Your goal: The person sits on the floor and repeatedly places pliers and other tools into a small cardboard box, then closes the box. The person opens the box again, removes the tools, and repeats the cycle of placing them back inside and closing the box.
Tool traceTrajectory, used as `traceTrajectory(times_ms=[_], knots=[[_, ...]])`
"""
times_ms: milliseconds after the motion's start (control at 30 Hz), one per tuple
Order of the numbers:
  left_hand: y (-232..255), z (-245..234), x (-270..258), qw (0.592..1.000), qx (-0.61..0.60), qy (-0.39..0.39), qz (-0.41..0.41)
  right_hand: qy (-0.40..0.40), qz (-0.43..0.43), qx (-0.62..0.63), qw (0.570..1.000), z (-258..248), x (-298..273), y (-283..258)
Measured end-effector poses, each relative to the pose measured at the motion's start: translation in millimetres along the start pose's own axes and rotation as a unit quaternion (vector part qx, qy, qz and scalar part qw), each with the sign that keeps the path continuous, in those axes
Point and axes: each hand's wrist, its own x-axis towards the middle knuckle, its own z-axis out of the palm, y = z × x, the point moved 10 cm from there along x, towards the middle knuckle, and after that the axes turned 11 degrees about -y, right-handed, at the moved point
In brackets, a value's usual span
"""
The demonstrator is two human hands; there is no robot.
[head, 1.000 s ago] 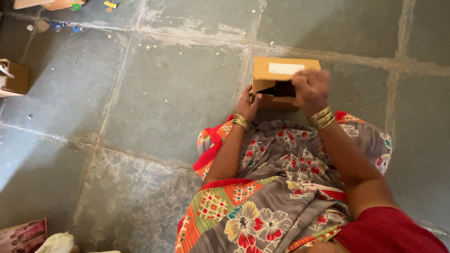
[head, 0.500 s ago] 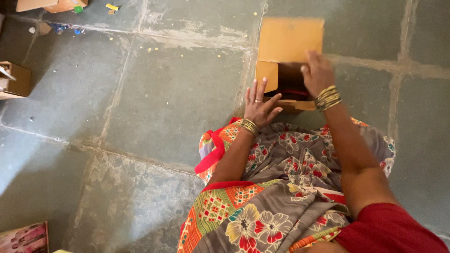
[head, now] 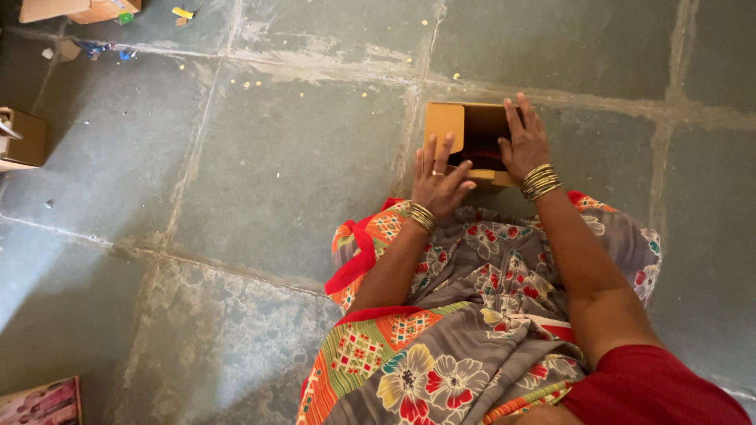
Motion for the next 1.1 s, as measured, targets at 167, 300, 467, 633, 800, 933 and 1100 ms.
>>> traceTrajectory(times_ms=[167, 300, 467, 633, 800, 933, 1100], knots=[[-21.5, 2.4, 1.6, 0.99, 0.066, -0.012, -0.123, -0.007, 0.02, -0.003, 1.0, -0.5, -1.7, 1.7], [-68.9, 1.0, -17.6, 0.963, -0.101, 0.069, -0.242, -0.003, 0.02, 0.001, 1.0, -1.8, 0.2, 0.3], [-116.8, 66.0, -45.5, 0.894, -0.258, -0.018, -0.367, 0.088, -0.001, -0.108, 0.99, -6.6, -8.0, -5.1], [-123.6, 98.5, -37.1, 0.842, -0.468, -0.005, -0.27, 0.022, -0.069, -0.042, 0.996, 29.5, -4.4, 0.5], [-120.2, 89.2, -33.3, 0.806, -0.51, -0.023, -0.301, -0.321, -0.046, -0.039, 0.945, 121.7, 31.7, 37.5], [-122.6, 116.0, -46.6, 0.689, -0.6, -0.088, -0.397, -0.401, -0.122, 0.057, 0.906, 169.7, 56.0, 25.9], [-137.2, 138.7, -21.9, 0.785, -0.557, -0.038, -0.267, -0.494, -0.077, -0.03, 0.866, 219.0, 64.3, 31.4]])
